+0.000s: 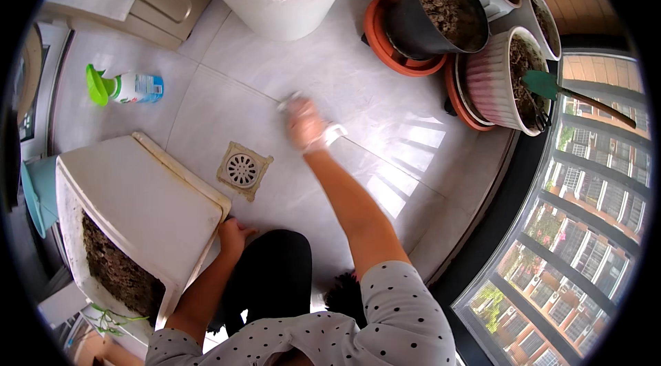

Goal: The person cleans a tiled floor on a balcony by spraying a cleaning solution and wiping the surface with a white cloth. They work around several potted plants and a floor drain, repeatedly applying the spray and scrubbing the tiles.

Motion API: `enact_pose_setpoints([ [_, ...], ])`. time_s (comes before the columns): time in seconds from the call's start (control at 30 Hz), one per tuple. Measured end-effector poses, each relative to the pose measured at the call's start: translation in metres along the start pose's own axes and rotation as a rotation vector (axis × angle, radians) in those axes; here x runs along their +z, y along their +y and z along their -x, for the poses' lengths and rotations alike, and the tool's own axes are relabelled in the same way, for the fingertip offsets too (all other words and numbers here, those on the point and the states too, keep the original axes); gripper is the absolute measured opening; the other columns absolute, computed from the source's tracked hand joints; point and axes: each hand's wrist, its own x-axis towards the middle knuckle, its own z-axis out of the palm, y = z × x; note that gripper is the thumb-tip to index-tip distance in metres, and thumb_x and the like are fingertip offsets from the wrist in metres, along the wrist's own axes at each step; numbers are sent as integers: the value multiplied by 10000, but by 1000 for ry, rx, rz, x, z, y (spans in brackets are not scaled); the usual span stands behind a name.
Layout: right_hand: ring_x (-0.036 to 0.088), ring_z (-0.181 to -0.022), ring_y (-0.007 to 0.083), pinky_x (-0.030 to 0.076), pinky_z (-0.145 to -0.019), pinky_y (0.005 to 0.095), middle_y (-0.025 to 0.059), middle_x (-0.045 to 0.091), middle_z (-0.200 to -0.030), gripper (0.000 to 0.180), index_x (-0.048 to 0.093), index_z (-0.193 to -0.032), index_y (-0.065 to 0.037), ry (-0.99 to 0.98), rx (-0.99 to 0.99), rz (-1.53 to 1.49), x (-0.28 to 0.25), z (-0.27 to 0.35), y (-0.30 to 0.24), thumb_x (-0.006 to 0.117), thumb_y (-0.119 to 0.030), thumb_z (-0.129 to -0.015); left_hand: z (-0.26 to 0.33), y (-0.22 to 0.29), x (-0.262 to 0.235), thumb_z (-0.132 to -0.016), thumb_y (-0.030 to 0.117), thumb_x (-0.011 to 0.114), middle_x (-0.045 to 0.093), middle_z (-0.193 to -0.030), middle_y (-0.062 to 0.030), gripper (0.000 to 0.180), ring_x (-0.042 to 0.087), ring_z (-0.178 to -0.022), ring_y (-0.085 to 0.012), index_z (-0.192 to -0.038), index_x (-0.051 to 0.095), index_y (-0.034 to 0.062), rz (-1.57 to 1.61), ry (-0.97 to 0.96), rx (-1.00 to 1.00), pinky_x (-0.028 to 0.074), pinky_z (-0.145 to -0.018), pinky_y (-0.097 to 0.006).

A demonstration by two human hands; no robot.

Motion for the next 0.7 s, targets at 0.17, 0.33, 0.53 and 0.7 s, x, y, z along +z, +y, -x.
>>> enact_pose_setpoints([
  [0.17,545,-891,312,480,-721,388,143,525,-1046,292,546,-1048,-79,-366,-121,-366,-39,95,-50,557,-19,-762,5,-3,-5,-495,275,842,553,-539,-140,412,533,-509,-281,-570,539,7,30,12,-33,428,-527,-381],
  [0.33,542,-768,318,462,-650,378,150,507,-848,196,534,-972,-68,234,307,37,-50,114,-25,552,-33,-780,9,10,-11,-532,236,829,553,-561,-145,394,539,-533,-289,-589,517,2,73,3,-43,431,-530,-385],
  [0.53,532,-738,314,461,-608,373,148,546,-854,186,538,-969,-54,-25,50,-192,51,58,-128,535,-43,-783,3,-15,7,-507,183,831,560,-574,-142,364,552,-551,-298,-589,528,-1,139,82,6,438,-542,-385],
  [0.7,562,-786,368,480,-643,437,209,531,-967,241,530,-1032,-64,167,134,-98,52,-55,-91,527,-107,-795,3,-7,21,-550,123,816,561,-616,-138,351,554,-559,-270,-665,516,-19,665,117,-278,434,-509,-376],
])
